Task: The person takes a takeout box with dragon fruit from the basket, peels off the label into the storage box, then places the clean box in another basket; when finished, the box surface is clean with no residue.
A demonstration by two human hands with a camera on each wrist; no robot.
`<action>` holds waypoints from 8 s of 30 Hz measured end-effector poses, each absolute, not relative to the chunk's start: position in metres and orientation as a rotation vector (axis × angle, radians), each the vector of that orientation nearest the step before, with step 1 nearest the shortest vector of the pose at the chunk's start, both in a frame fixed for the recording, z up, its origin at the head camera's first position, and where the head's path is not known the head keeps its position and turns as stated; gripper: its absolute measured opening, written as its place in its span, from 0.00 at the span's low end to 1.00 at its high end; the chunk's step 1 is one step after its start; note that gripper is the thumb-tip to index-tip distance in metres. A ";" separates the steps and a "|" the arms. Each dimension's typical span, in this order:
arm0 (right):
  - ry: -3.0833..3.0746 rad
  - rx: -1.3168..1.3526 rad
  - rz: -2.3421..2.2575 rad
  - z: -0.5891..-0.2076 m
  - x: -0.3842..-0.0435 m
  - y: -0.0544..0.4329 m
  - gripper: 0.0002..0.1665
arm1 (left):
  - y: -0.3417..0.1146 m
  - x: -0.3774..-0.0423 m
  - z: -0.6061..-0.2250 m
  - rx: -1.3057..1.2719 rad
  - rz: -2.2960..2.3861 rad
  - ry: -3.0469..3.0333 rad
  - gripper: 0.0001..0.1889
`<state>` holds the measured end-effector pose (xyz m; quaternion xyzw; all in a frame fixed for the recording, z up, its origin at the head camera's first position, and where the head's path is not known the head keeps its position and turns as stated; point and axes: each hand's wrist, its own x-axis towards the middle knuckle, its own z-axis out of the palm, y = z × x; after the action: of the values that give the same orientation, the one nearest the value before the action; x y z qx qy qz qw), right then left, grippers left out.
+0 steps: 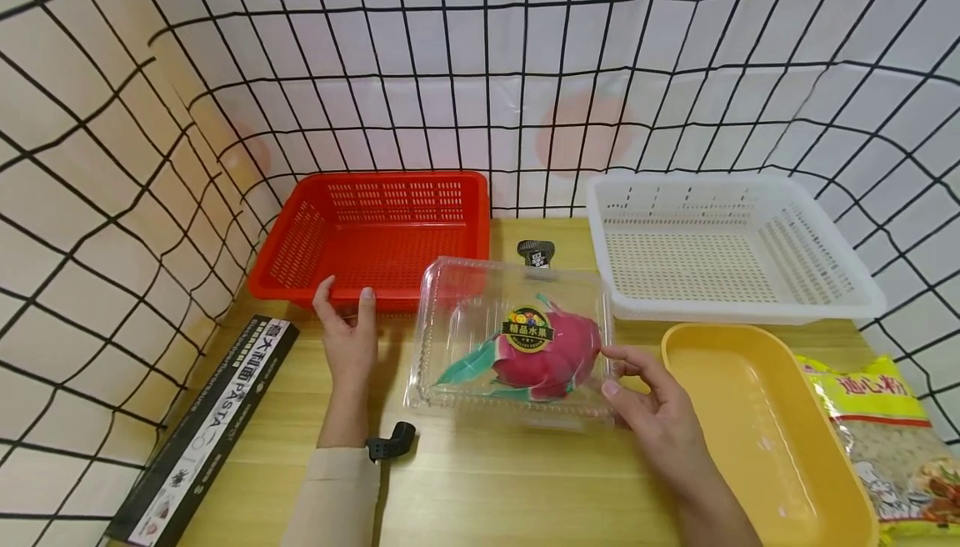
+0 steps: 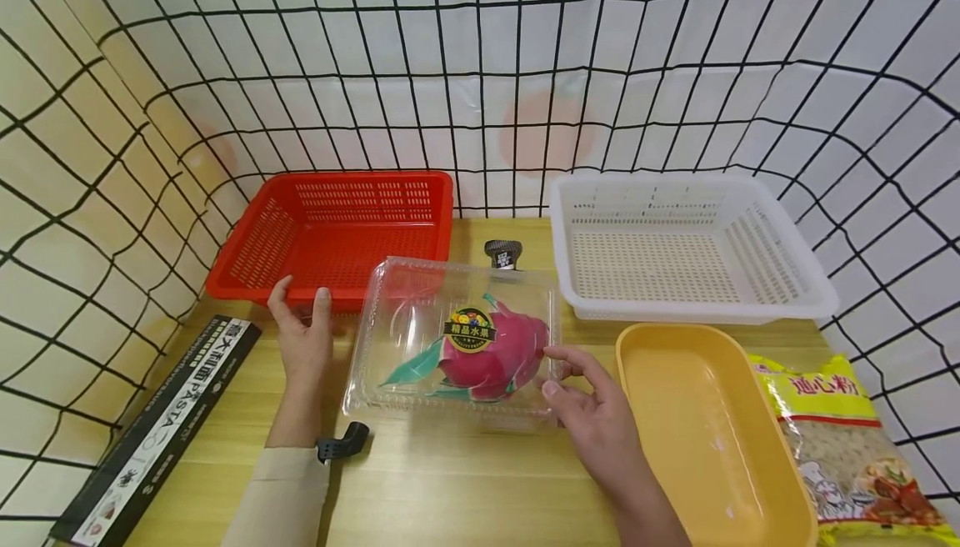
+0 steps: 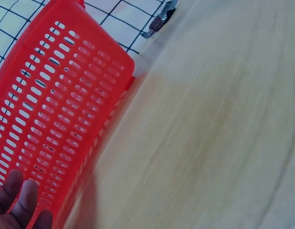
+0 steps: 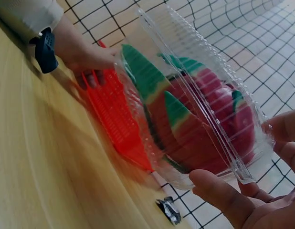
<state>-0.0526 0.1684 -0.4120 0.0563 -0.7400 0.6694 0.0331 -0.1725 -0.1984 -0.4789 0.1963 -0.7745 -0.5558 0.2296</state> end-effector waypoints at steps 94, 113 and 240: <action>-3.036 0.808 1.061 -0.364 -0.126 0.180 0.19 | -0.153 -0.116 -0.436 -0.464 -1.571 -2.308 0.15; -3.110 1.330 0.976 -0.380 -0.174 0.142 0.16 | -0.128 -0.095 -0.460 -0.571 -1.847 -2.483 0.30; -2.991 0.984 1.323 -0.375 -0.170 0.166 0.02 | -0.127 -0.098 -0.491 -0.688 -2.089 -2.213 0.23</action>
<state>-0.1699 0.1656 -0.3751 0.2855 -0.8676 0.3837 -0.1363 -0.0979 -0.1275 -0.4907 -0.2205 -0.7093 -0.6694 0.0107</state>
